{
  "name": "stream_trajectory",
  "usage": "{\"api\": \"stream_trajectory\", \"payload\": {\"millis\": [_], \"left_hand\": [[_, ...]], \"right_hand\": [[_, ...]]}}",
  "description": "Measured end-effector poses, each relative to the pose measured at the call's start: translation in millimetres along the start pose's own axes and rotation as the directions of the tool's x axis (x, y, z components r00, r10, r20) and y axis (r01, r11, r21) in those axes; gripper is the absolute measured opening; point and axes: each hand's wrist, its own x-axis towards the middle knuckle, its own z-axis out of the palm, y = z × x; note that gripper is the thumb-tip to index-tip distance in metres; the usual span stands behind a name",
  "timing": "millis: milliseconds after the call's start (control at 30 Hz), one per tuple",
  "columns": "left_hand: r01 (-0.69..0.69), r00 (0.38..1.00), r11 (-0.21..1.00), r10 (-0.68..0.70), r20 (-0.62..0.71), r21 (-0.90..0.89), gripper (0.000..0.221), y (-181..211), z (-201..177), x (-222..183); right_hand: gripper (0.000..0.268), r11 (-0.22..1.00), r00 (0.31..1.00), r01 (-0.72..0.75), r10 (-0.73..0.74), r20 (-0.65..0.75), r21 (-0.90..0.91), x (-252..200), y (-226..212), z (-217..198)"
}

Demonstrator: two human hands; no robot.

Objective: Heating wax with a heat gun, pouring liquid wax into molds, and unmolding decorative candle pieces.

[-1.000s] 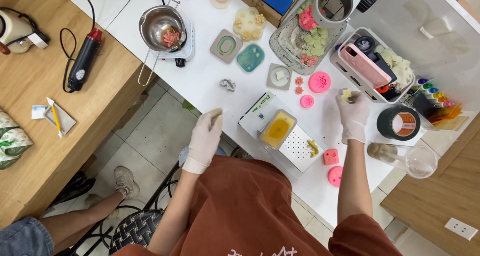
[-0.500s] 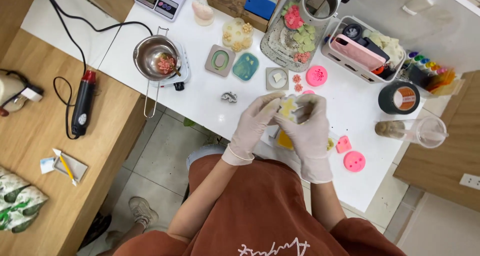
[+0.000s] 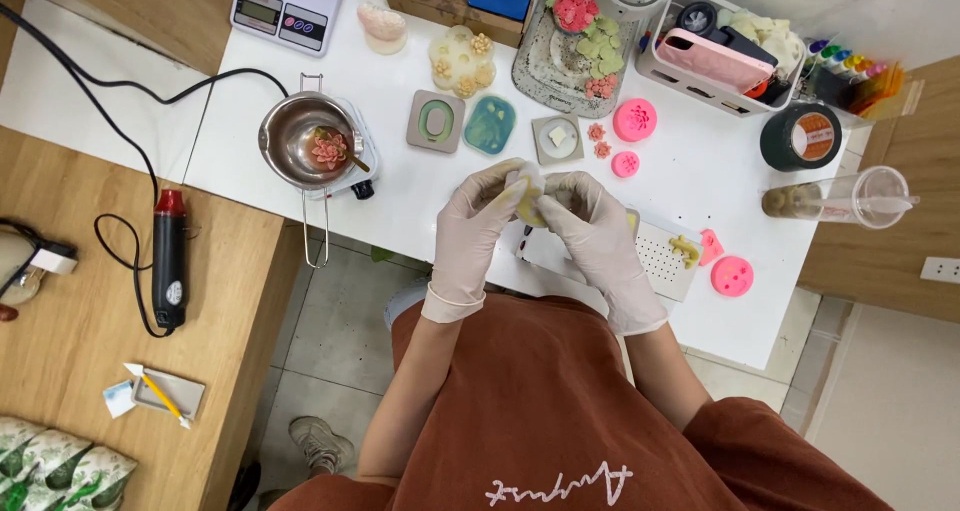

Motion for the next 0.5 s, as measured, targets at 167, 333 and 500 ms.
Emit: {"api": "stream_trajectory", "payload": {"millis": [167, 333, 500], "left_hand": [[0.087, 0.994, 0.996, -0.087, 0.072, -0.002, 0.035, -17, -1, 13], [0.167, 0.972, 0.986, -0.169, 0.161, 0.029, 0.034, -30, 11, 27], [0.221, 0.945, 0.961, -0.253, 0.207, 0.163, 0.031, -32, 32, 38]], "right_hand": [[0.020, 0.997, 0.988, -0.072, 0.070, -0.141, -0.011, -10, -25, 5], [0.019, 0.995, 0.980, -0.079, 0.090, -0.178, 0.068, -12, -10, -24], [0.017, 0.973, 0.974, -0.027, 0.077, -0.214, 0.228, -20, -10, -46]]}}
